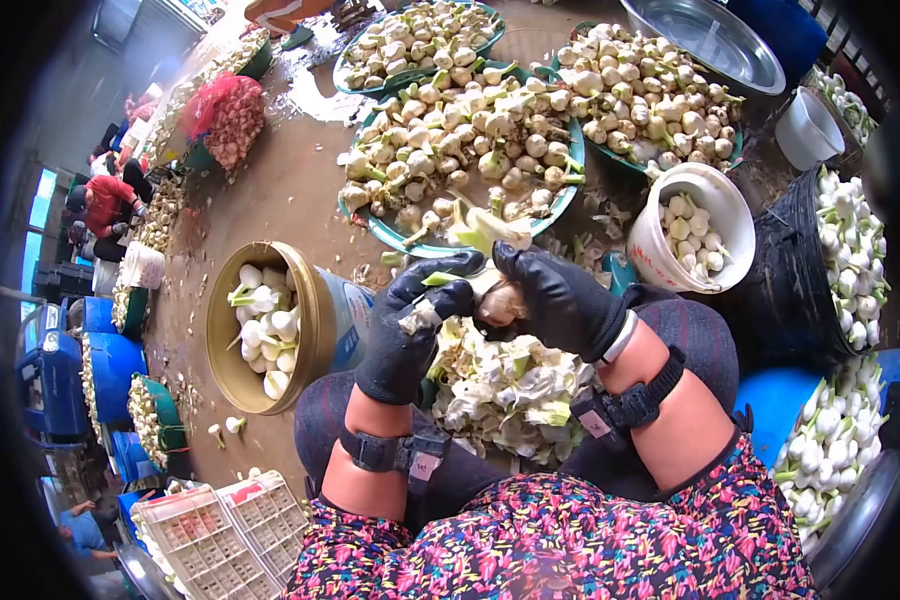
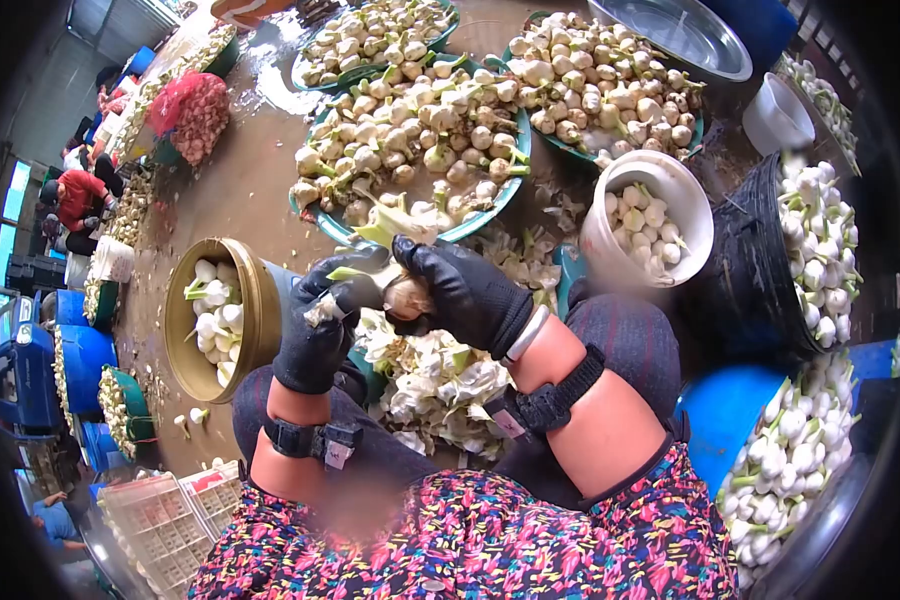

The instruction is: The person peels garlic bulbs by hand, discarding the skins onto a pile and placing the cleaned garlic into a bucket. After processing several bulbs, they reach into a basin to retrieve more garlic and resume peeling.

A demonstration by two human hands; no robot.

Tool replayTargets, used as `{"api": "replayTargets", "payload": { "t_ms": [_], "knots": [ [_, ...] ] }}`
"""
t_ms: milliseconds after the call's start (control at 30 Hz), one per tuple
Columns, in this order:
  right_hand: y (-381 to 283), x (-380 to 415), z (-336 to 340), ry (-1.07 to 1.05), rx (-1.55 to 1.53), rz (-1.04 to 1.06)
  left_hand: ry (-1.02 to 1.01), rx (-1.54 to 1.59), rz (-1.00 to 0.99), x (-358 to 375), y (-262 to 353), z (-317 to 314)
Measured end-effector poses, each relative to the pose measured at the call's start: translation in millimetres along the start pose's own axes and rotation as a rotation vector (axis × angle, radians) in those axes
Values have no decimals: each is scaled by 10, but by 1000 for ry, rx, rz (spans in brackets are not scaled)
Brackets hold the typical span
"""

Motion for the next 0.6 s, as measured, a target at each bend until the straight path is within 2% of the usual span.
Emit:
{"api": "replayTargets", "payload": {
  "t_ms": [33, 67, 100, 167, 200, 233, 267, 300, 367, 400, 433, 467, 500, 533, 567, 600],
  "knots": [
    [-12, 24, -5, 214, 613, 499, 3, 1, 1, 5, -11, 17],
    [-84, 6, -24, 295, 705, 539, 10, 20, -3, 8, -24, 43],
    [-151, 11, -91, 293, 705, 540, 16, 40, -9, 14, -21, 68],
    [-262, 17, -156, 438, 1, 52, -28, -70, -80, -19, 43, 177],
    [-367, 64, -171, 428, 76, 213, 55, -7, -65, -38, 48, 246],
    [-340, 76, -160, 348, 457, 356, 138, 55, -51, -47, 46, 312],
    [-353, 81, -257, 147, 572, 321, 41, 44, -94, -73, 66, 372],
    [-355, 113, -375, -51, 682, 286, 46, 36, -101, -76, 58, 388],
    [-112, 161, -553, -586, 982, -200, 246, 257, -36, -66, 16, 397],
    [-89, 155, -559, -587, 978, -198, 289, 291, -15, -56, 8, 445],
    [-47, 162, -523, -589, 1003, -335, 294, 290, -17, -44, -51, 470],
    [4, 168, -471, -586, 1028, -471, 262, -135, -189, -52, -95, 499],
    [87, 156, -421, -417, 1033, -405, 220, -561, -353, -60, -99, 503],
    [108, 122, -335, -217, 879, -264, -27, -988, -637, -71, -38, 512],
    [104, 44, -279, 42, 600, 33, -30, -987, -637, -57, -51, 465],
    [-21, -41, -257, 185, 398, -186, 95, -631, -496, -47, -91, 407]
  ]
}}
Point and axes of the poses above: each hand's wrist, its own x-axis away from the middle knuckle, its own z-axis out of the back of the hand, y = z × x, the point moved 2 cm from there along -x, towards the middle knuckle, and after that the axes turned 12 degrees about -z, right-handed, at the moved point
